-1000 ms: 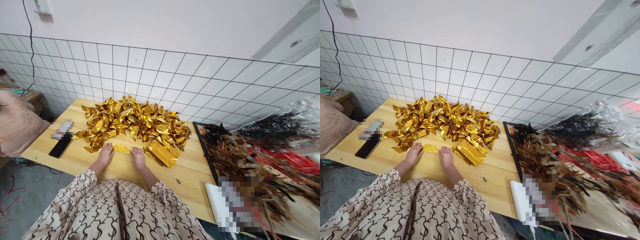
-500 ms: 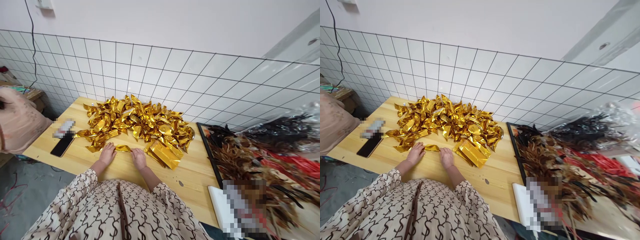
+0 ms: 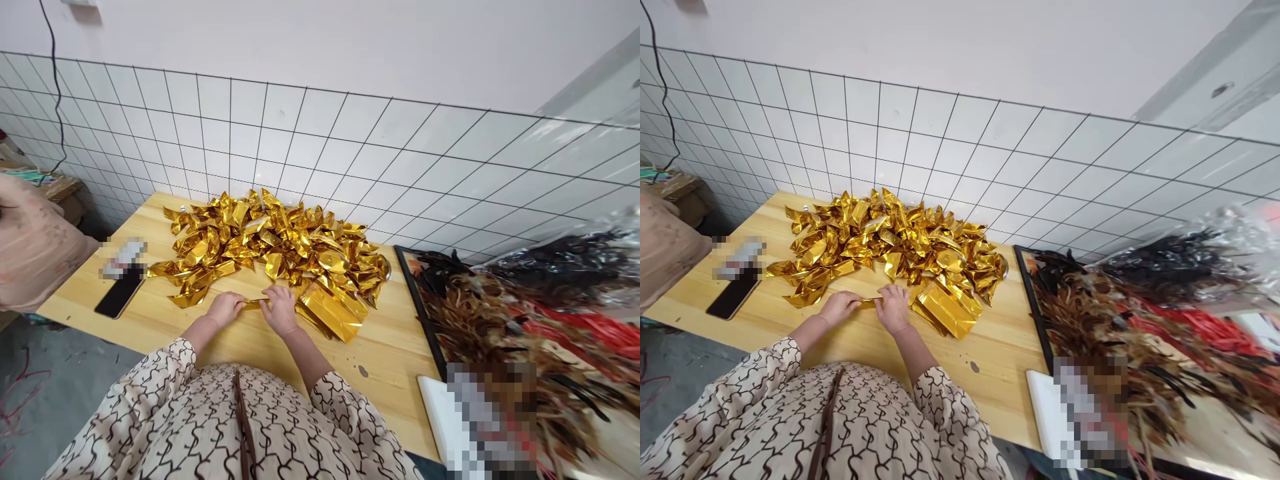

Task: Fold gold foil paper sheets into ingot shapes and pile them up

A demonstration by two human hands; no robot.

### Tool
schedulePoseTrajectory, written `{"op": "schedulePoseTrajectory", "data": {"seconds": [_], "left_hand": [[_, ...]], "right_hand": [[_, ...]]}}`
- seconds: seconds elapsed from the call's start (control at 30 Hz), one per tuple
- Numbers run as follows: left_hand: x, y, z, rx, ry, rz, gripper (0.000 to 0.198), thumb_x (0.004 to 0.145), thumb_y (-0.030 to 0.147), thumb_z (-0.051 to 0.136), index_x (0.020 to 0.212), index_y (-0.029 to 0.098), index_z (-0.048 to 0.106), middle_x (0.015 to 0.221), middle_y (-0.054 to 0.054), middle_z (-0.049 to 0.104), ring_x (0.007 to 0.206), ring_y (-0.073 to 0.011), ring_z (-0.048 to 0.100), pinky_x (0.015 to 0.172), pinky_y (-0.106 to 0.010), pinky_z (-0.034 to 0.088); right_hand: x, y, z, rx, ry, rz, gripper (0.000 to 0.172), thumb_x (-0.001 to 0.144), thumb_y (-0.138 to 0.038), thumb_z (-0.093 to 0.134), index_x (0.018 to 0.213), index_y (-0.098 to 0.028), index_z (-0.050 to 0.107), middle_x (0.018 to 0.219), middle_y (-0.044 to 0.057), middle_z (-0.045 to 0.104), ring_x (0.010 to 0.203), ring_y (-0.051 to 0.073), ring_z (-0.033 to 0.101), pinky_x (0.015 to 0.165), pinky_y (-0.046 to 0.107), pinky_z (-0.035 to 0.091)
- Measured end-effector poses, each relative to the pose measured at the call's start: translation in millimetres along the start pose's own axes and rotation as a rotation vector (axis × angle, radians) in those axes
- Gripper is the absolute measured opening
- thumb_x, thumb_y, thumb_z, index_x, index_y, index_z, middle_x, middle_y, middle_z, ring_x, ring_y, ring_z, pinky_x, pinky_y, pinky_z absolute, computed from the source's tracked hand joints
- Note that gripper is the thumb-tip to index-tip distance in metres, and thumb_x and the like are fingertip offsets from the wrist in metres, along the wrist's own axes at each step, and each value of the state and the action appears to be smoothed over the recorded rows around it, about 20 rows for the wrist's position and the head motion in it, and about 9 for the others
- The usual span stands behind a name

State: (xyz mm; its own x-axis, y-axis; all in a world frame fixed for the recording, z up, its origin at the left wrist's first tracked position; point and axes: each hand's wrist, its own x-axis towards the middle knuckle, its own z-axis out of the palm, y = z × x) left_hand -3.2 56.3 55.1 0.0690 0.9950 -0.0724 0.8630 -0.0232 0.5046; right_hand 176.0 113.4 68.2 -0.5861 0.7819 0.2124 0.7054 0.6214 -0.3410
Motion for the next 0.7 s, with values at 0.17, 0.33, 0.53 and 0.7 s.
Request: {"op": "schedulePoseTrajectory", "data": {"seconds": [0.17,0.33,0.53,0.7], "left_hand": [[-2,11,-5.7,0.012,-0.061,0.016,0.022,0.089,0.025,0.050,0.087,0.020,0.071,0.089,-0.007,0.072,0.087,-0.0207,0.065,0.079,-0.028,0.047],[-2,12,-11.1,-0.026,-0.056,0.014,0.020,0.087,0.024,0.052,0.085,0.021,0.072,0.088,-0.005,0.073,0.087,-0.0205,0.064,0.078,-0.027,0.046],[-7,8,-11.8,-0.117,-0.080,-0.081,0.017,0.083,0.022,0.056,0.085,0.023,0.073,0.083,-0.002,0.073,0.082,-0.0192,0.065,0.076,-0.027,0.046],[-6,10,-12.6,-0.206,-0.108,-0.056,0.021,0.081,0.029,0.059,0.097,0.023,0.072,0.097,-0.003,0.074,0.089,-0.0192,0.065,0.080,-0.026,0.047]], "right_hand": [[7,-19,-10,-0.015,-0.205,-0.066,0.019,0.090,-0.031,0.056,0.097,-0.021,0.070,0.094,0.007,0.069,0.096,0.023,0.054,0.089,0.038,0.028],[10,-26,-13,-0.046,-0.327,-0.046,0.022,0.092,-0.028,0.053,0.084,-0.020,0.072,0.085,0.007,0.071,0.089,0.020,0.057,0.088,0.037,0.027],[9,-21,-17,-0.014,-0.383,0.040,0.017,0.090,-0.026,0.058,0.083,-0.021,0.073,0.085,0.006,0.072,0.090,0.020,0.058,0.085,0.034,0.028],[9,-23,-21,-0.023,-0.402,0.037,0.015,0.089,-0.025,0.060,0.082,-0.020,0.073,0.086,0.007,0.072,0.090,0.020,0.059,0.083,0.033,0.029]]}}
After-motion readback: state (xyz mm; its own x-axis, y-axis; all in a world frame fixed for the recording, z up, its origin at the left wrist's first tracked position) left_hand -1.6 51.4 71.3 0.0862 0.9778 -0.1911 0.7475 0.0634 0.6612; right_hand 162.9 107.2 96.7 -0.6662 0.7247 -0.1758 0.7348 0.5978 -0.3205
